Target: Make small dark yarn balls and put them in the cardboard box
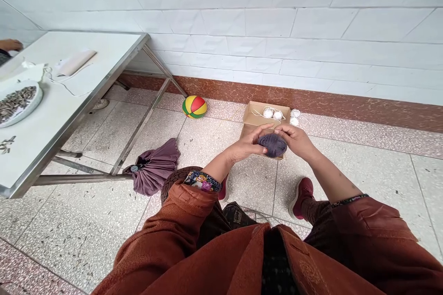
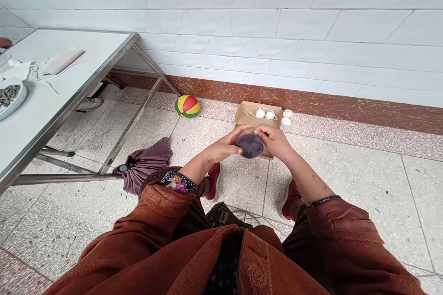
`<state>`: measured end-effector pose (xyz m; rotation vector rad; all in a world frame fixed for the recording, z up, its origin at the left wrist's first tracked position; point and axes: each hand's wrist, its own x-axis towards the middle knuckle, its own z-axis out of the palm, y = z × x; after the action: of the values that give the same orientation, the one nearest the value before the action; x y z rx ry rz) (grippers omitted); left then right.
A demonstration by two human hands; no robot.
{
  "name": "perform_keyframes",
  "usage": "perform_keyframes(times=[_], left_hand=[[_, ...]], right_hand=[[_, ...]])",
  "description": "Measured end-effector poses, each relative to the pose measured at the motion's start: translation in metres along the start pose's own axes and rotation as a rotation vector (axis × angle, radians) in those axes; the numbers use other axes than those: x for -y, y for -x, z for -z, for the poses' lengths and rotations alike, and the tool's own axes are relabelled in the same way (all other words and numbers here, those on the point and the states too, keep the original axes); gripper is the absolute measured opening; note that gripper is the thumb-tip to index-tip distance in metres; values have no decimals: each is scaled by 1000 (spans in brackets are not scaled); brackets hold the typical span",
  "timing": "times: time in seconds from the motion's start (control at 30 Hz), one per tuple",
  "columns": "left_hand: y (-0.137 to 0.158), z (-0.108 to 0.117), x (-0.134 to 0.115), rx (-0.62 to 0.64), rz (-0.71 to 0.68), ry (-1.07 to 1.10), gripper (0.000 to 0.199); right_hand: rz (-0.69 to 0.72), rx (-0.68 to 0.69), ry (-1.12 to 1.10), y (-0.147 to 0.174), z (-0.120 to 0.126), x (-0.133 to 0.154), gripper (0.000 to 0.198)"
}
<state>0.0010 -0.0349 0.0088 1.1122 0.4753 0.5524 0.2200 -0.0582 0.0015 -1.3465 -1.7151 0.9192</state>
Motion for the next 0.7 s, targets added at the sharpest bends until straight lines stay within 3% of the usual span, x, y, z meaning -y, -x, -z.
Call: perform_keyframes(times=[0.1,0.2,0.33,0.4,0.47,0.57,0.7], left_hand=[[1,0,-1,-82,17,157,73],[-2,4,1,-276,-27,230,65],[-7,9,4,-487,-35,124,60],[-8,10,6,-514,-1,6,60],[-6,9,6,-481,40,-116,60],[-1,3,3,-316,97,-199,66],[5,-5,-3,-71,126,47,77]], right_hand=[[-11,67,29,2,-7,-4,26],[41,168,65,6,-12,0,27],[129,331,59,11,-10,17,31],[128,295,19,11,-4,24,29],[112,183,-28,10,2,27,26],[82,7,-58,6,8,21,22],[21,-73,-45,1,5,10,23]])
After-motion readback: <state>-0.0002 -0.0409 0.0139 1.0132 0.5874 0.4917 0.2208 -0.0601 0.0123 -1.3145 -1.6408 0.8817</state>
